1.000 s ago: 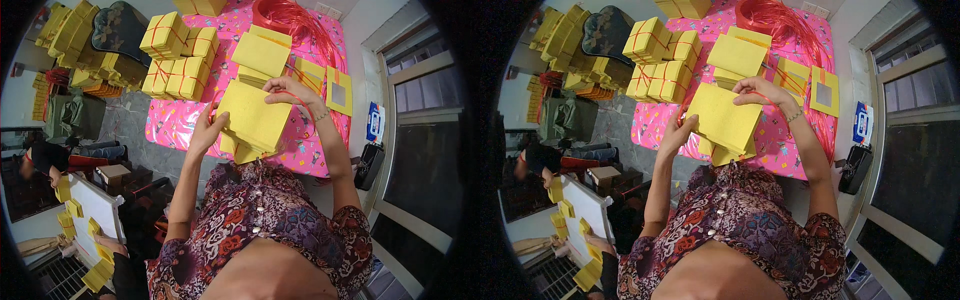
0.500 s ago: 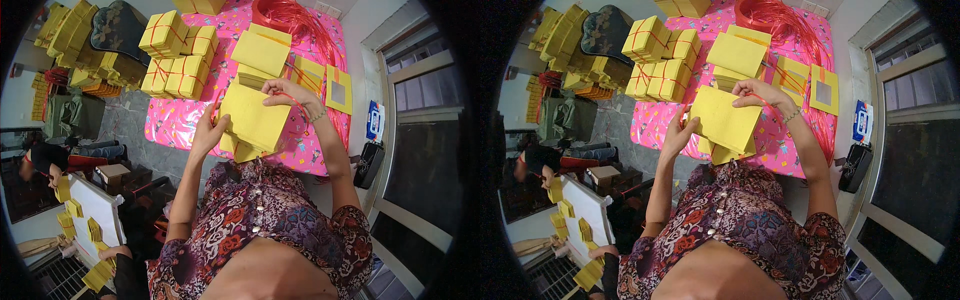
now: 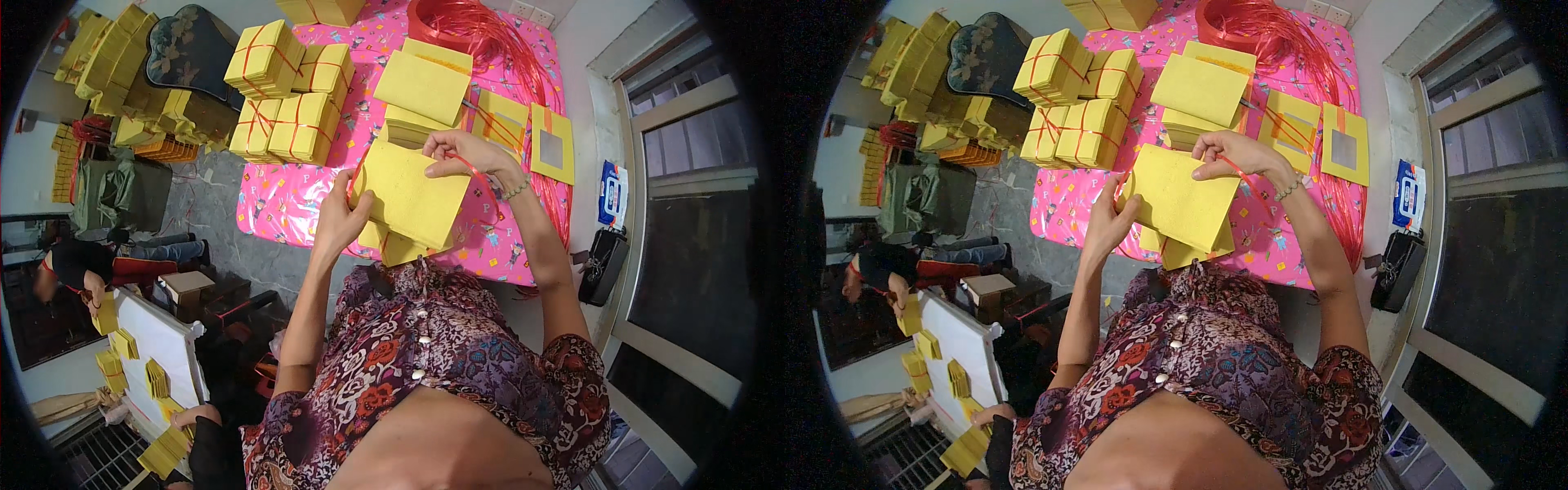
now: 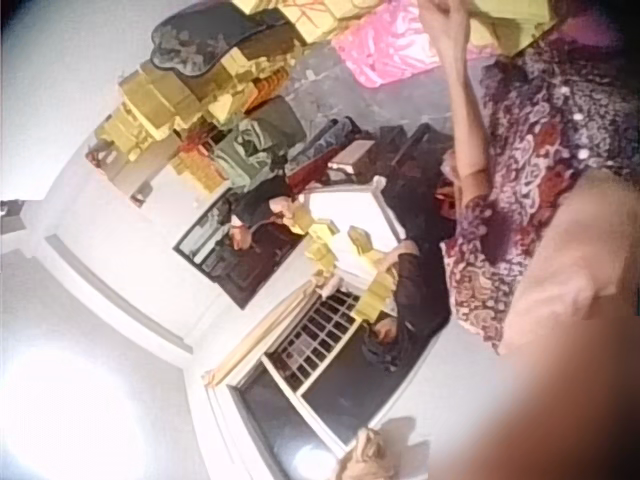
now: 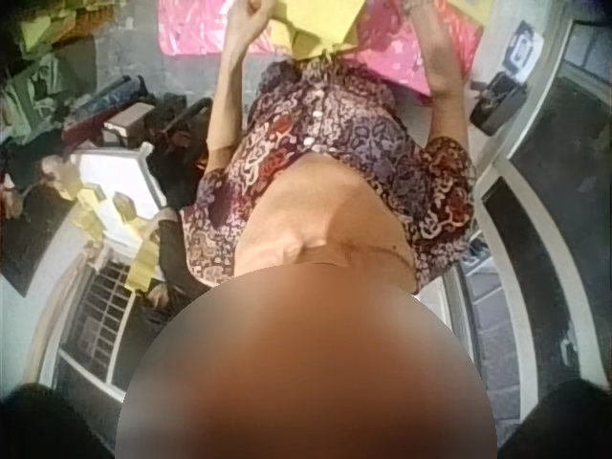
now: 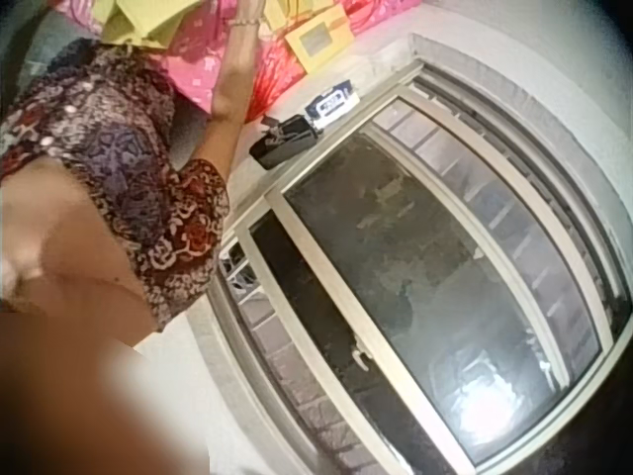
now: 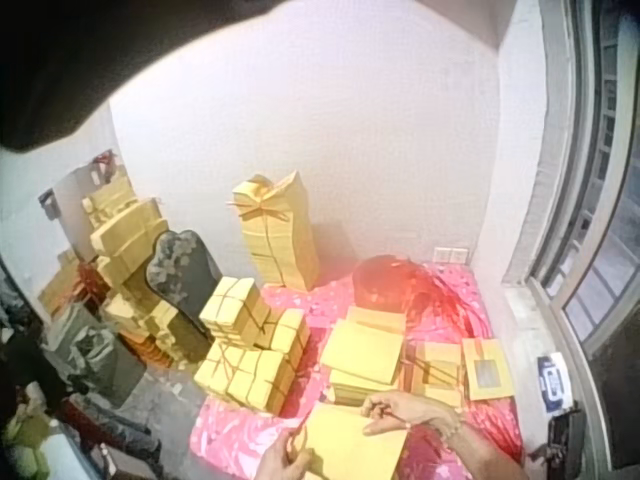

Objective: Stacking sheets of yellow paper and bundling them together with red string.

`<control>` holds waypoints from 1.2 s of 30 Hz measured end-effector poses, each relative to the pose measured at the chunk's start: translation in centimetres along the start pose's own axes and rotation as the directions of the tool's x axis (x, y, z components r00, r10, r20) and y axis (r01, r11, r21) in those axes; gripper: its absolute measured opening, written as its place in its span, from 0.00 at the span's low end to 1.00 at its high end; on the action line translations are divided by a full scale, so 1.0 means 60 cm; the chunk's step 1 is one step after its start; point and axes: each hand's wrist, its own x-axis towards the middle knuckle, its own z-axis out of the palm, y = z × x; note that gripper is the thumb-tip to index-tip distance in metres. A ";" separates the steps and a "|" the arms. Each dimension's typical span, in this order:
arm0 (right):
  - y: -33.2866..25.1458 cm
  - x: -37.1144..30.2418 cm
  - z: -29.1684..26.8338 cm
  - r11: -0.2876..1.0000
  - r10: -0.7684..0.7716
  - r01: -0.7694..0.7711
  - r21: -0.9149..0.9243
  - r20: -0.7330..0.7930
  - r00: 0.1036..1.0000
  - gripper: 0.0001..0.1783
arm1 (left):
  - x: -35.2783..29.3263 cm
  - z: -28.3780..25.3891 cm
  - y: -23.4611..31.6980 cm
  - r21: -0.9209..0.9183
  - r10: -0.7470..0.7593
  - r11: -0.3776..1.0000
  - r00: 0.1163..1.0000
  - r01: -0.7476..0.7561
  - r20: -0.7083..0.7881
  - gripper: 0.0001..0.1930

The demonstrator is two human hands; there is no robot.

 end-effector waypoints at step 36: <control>0.017 0.016 0.008 0.988 -0.016 0.007 -0.153 -0.058 0.998 0.17 | 0.067 0.055 0.103 0.016 0.195 0.976 0.902 -0.217 0.384 0.11</control>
